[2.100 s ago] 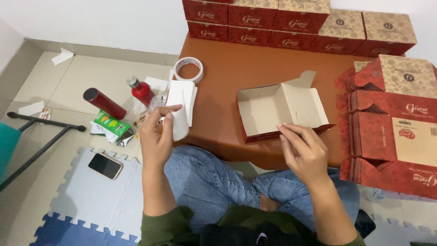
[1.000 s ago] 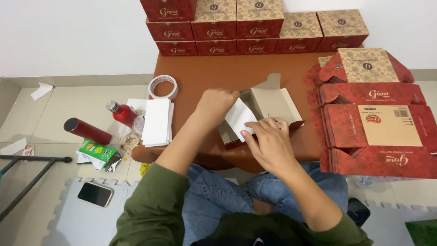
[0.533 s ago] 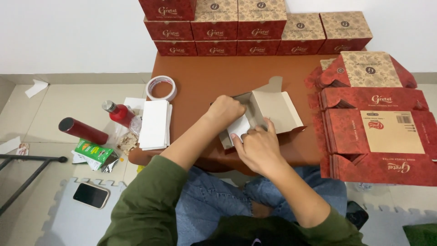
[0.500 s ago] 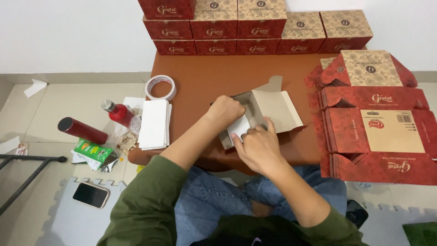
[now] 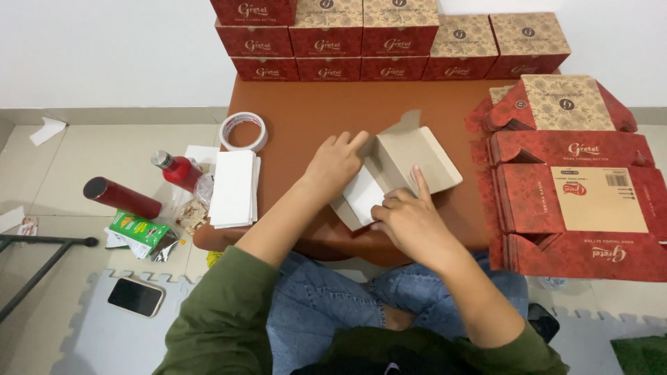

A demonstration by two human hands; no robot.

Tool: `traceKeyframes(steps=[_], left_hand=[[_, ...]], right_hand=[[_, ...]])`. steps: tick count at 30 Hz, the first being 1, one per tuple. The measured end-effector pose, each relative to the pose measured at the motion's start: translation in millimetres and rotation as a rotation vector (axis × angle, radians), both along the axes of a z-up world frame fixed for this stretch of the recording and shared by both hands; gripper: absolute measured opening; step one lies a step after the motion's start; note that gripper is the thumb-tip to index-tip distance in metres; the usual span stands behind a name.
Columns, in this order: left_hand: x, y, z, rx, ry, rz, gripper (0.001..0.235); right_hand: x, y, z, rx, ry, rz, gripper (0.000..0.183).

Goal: Assembling cardboard boxes from flat templates by folding and tucking edges.

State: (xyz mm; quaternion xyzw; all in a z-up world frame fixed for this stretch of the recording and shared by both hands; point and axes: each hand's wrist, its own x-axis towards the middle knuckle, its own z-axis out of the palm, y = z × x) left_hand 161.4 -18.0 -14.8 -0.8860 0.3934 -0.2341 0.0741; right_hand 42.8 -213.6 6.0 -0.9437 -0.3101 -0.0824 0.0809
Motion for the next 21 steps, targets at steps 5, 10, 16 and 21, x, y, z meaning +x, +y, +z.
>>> traceKeyframes(steps=[5,10,16,21], left_hand=[[-27,4,7,-0.136,0.18,0.176,0.008],[-52,5,28,-0.246,0.325,0.183,0.01],[-61,9,63,-0.483,0.294,0.258,0.026],[-59,17,68,-0.68,0.366,0.339,0.021]], right_hand=[[13,-28,12,-0.115,-0.06,-0.097,0.013],[22,-44,17,-0.118,-0.081,-0.172,0.029],[58,-52,20,0.511,-0.077,-0.267,0.029],[139,-50,1,0.525,-0.003,-0.655,0.058]])
